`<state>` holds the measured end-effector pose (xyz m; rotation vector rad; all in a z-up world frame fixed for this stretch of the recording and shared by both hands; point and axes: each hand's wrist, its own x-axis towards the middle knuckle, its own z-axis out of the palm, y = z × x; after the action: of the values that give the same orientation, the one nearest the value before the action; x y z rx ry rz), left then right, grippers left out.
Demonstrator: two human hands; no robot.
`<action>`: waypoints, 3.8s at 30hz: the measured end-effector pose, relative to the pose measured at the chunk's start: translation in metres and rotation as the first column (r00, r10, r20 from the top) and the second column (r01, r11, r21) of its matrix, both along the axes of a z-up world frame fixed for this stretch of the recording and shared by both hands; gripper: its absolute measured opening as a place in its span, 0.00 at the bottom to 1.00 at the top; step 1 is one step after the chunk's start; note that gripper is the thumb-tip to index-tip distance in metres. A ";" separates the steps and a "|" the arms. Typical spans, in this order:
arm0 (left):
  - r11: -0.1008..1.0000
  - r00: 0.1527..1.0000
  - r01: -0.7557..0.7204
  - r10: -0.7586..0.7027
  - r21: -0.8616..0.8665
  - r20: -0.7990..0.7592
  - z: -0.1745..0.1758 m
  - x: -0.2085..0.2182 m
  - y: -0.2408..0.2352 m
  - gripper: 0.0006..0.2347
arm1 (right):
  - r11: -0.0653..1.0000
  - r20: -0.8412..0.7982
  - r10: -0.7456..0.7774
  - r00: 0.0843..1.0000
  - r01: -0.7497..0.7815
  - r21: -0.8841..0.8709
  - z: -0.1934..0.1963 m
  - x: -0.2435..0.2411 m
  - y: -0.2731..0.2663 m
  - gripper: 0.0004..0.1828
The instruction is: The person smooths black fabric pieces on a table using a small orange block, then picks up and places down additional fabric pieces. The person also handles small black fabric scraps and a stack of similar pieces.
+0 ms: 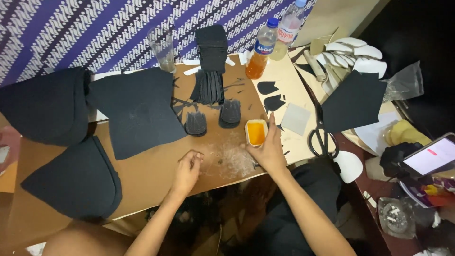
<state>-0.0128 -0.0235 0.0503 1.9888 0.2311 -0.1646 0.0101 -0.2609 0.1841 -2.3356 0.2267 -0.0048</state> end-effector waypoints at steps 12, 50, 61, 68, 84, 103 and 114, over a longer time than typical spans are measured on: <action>0.982 0.977 -0.087 0.051 0.169 0.206 -0.009 -0.009 -0.004 0.10 | 0.636 -0.087 0.304 0.949 -0.270 -0.723 -0.107 0.154 -0.115 0.30; 0.976 0.974 -0.116 0.075 0.185 0.215 -0.018 -0.007 -0.005 0.09 | 0.963 0.322 0.038 0.946 -0.121 0.243 0.050 0.074 -0.066 0.29; 0.971 0.970 -0.135 0.089 0.196 0.227 -0.029 -0.002 -0.004 0.08 | 0.592 0.093 0.401 0.912 -0.180 -0.786 -0.093 0.131 -0.101 0.28; 0.973 0.971 -0.118 0.071 0.198 0.229 -0.026 0.000 -0.005 0.08 | 0.469 0.061 0.449 0.892 -0.177 -0.865 -0.099 0.146 -0.108 0.27; 0.975 0.936 -0.207 0.175 0.076 0.304 -0.041 -0.004 0.002 0.09 | 0.718 -0.012 0.671 0.741 -0.653 -0.241 -0.071 0.078 0.122 0.41; 0.976 0.964 -0.178 0.147 0.123 0.222 -0.052 0.001 0.003 0.09 | 0.854 0.152 0.455 0.877 -0.382 -0.354 -0.045 0.048 0.142 0.48; 0.720 0.870 -0.485 0.453 -0.497 -0.193 -0.018 0.055 -0.046 0.20 | 0.909 0.009 -0.057 0.998 0.048 0.414 -0.087 0.011 0.128 0.55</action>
<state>0.0422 -0.0692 0.0320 1.3146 0.6523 0.0460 0.0213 -0.1324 0.0974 -1.9043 0.2533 -0.0065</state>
